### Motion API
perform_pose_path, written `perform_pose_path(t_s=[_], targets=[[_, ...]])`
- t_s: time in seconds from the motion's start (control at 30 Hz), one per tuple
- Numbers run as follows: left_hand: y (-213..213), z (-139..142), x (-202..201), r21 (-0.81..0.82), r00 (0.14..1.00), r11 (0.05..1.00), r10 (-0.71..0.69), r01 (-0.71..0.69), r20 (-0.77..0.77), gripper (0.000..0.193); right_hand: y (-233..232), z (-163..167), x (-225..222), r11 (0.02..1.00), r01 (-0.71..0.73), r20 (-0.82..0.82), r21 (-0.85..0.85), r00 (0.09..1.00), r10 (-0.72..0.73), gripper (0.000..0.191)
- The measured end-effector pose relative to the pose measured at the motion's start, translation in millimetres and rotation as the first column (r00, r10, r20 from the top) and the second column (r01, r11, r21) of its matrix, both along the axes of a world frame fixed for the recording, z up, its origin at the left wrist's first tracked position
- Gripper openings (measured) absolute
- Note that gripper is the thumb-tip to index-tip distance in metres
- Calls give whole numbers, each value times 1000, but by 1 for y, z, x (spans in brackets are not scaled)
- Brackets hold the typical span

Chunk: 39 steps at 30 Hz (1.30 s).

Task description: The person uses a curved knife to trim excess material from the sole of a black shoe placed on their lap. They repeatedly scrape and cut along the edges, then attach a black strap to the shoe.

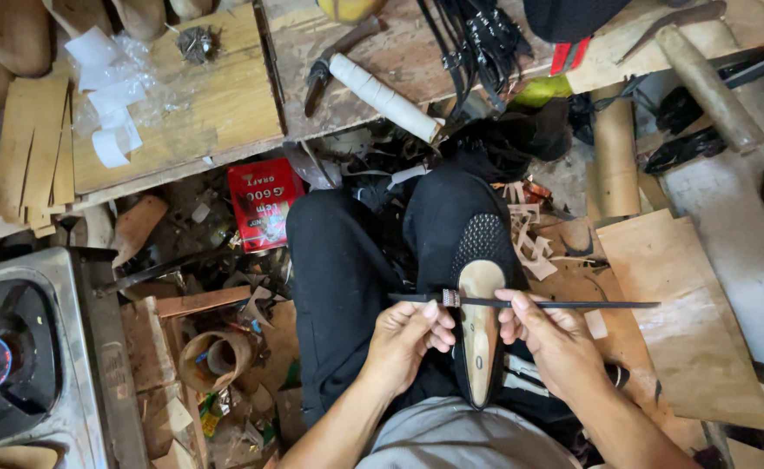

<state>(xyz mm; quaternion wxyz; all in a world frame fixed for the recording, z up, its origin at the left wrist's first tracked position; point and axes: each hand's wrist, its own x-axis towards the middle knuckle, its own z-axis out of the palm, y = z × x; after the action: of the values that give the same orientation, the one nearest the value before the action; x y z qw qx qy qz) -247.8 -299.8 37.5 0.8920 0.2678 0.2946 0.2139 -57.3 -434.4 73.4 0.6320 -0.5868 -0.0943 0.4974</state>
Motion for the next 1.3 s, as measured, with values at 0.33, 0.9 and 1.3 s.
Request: perform_pose_path(t_s=[0.33, 0.9, 1.3], targets=[[6, 6, 4, -28, 1000, 1000, 13, -13, -12, 21, 1, 2, -1, 1000, -16, -123, -5, 992, 15, 35], [-24, -11, -12, -185, 984, 979, -114, 87, -140, 18, -50, -31, 11, 984, 91, -336, -153, 932, -138, 19], [-36, -16, -3, -172, 968, 985, -24, -20, -248, 13, -50, -32, -6, 965, 93, -170, -247, 976, -137, 26]])
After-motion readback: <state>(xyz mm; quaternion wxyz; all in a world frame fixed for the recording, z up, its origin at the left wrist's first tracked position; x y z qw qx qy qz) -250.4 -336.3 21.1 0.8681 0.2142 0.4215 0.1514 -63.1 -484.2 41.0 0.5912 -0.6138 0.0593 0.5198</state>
